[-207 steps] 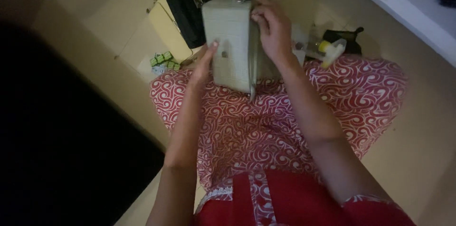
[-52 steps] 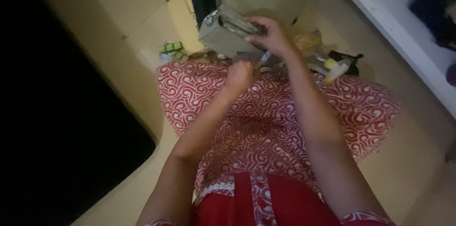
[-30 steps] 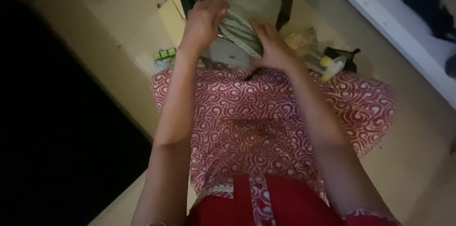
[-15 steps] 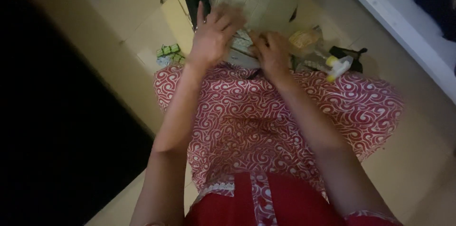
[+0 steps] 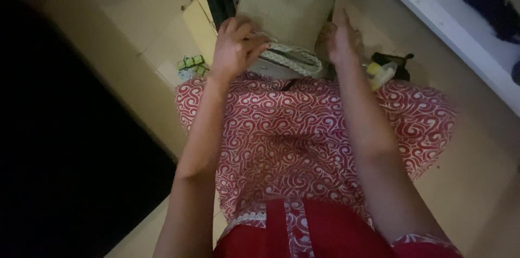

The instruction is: Organizing several handbags on a low storage shelf while sitting on the floor.

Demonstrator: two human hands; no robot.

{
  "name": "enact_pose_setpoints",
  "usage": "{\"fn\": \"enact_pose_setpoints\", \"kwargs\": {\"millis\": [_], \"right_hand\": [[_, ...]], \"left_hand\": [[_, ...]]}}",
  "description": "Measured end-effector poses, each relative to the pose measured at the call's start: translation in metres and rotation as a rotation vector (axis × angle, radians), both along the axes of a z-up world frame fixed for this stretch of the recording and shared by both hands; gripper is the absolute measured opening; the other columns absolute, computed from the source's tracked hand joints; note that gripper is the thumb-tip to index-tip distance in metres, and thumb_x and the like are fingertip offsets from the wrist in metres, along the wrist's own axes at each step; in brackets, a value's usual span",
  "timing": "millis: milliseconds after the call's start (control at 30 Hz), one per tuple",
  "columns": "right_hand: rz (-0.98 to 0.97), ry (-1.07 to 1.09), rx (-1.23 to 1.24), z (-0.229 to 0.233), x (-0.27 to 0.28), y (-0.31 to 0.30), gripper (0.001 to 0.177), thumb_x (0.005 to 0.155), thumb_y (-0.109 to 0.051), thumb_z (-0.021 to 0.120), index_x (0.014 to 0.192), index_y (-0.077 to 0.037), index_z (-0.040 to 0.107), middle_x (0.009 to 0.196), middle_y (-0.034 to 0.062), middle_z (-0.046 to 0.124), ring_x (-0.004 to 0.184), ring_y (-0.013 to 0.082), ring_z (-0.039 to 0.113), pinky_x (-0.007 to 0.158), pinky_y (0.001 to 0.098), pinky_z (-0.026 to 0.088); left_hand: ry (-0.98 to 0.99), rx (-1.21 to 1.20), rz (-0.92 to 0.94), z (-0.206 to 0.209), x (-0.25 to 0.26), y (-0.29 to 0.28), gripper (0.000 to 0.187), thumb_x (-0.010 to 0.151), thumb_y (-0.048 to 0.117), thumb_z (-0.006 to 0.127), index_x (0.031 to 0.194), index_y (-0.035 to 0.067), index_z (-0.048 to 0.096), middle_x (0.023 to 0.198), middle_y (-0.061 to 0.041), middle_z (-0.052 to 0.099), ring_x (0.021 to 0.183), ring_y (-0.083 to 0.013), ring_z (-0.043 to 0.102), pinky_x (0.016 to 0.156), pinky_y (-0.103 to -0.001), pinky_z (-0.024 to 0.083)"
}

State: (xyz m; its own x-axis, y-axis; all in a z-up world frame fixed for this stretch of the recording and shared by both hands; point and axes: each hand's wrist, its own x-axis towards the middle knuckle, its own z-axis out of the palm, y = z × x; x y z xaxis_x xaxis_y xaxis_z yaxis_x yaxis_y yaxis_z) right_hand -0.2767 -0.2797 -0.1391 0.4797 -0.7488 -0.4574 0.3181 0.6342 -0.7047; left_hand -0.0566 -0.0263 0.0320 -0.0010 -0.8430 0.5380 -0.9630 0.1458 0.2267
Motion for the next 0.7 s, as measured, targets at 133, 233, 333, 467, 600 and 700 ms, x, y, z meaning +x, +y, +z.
{"fn": "enact_pose_setpoints", "kwargs": {"millis": [133, 233, 333, 467, 600, 700], "right_hand": [[0.009, -0.123, -0.116, -0.012, -0.023, -0.003, 0.089, 0.102, -0.066, 0.056, 0.166, -0.005, 0.043, 0.134, 0.0108, 0.052, 0.115, 0.0265, 0.046, 0.103, 0.0417, 0.038], [-0.182, -0.170, 0.089, 0.050, -0.054, 0.036, 0.077, 0.098, -0.064, 0.054, 0.154, -0.013, 0.037, 0.137, 0.0075, 0.048, 0.129, 0.0267, 0.051, 0.099, 0.0598, 0.042], [0.205, -0.445, -0.436, 0.073, -0.081, 0.064, 0.079, 0.117, -0.068, 0.057, 0.093, 0.006, 0.066, 0.128, 0.0254, 0.062, 0.113, 0.0332, 0.057, 0.102, 0.0430, 0.047], [0.458, 0.454, -0.997, 0.122, -0.062, 0.115, 0.064, 0.093, -0.058, 0.077, 0.132, -0.009, 0.069, 0.138, 0.0174, 0.054, 0.130, 0.0313, 0.056, 0.116, 0.0466, 0.049], [0.377, 0.886, -1.572, 0.143, -0.035, 0.140, 0.093, 0.062, -0.060, 0.100, 0.133, -0.013, 0.063, 0.143, 0.0210, 0.040, 0.134, 0.0447, 0.042, 0.111, 0.0581, 0.037], [0.383, 0.807, -1.667, 0.145, -0.023, 0.139, 0.103, 0.057, -0.058, 0.099, 0.136, -0.015, 0.049, 0.158, 0.0259, 0.034, 0.142, 0.0444, 0.039, 0.116, 0.0683, 0.026]], "left_hand": [[0.020, -0.116, 0.060, 0.008, -0.008, -0.004, 0.022, 0.086, 0.029, 0.089, 0.102, 0.017, 0.080, 0.129, -0.008, 0.066, 0.130, -0.0332, 0.050, 0.107, -0.053, 0.043], [0.185, -0.211, 0.183, -0.007, -0.014, -0.003, 0.053, 0.081, 0.034, 0.097, 0.124, 0.016, 0.072, 0.143, -0.016, 0.054, 0.138, -0.0373, 0.046, 0.113, -0.051, 0.042], [0.528, -0.249, 0.275, -0.020, -0.014, -0.008, 0.091, 0.074, 0.033, 0.102, 0.143, 0.012, 0.047, 0.152, -0.019, 0.040, 0.144, -0.0417, 0.037, 0.119, -0.051, 0.038], [0.800, -0.205, 0.192, -0.047, 0.001, -0.008, 0.099, 0.080, 0.023, 0.098, 0.156, 0.014, 0.035, 0.155, -0.013, 0.043, 0.147, -0.0330, 0.044, 0.126, -0.047, 0.039], [1.116, -0.133, 0.038, -0.055, 0.014, -0.001, 0.095, 0.085, 0.023, 0.097, 0.159, 0.014, 0.038, 0.159, -0.012, 0.044, 0.146, -0.0305, 0.049, 0.124, -0.041, 0.044], [0.913, -0.139, 0.161, -0.071, 0.018, 0.012, 0.103, 0.085, 0.022, 0.099, 0.163, 0.014, 0.032, 0.166, -0.012, 0.037, 0.154, -0.0308, 0.038, 0.127, -0.041, 0.039]]}}
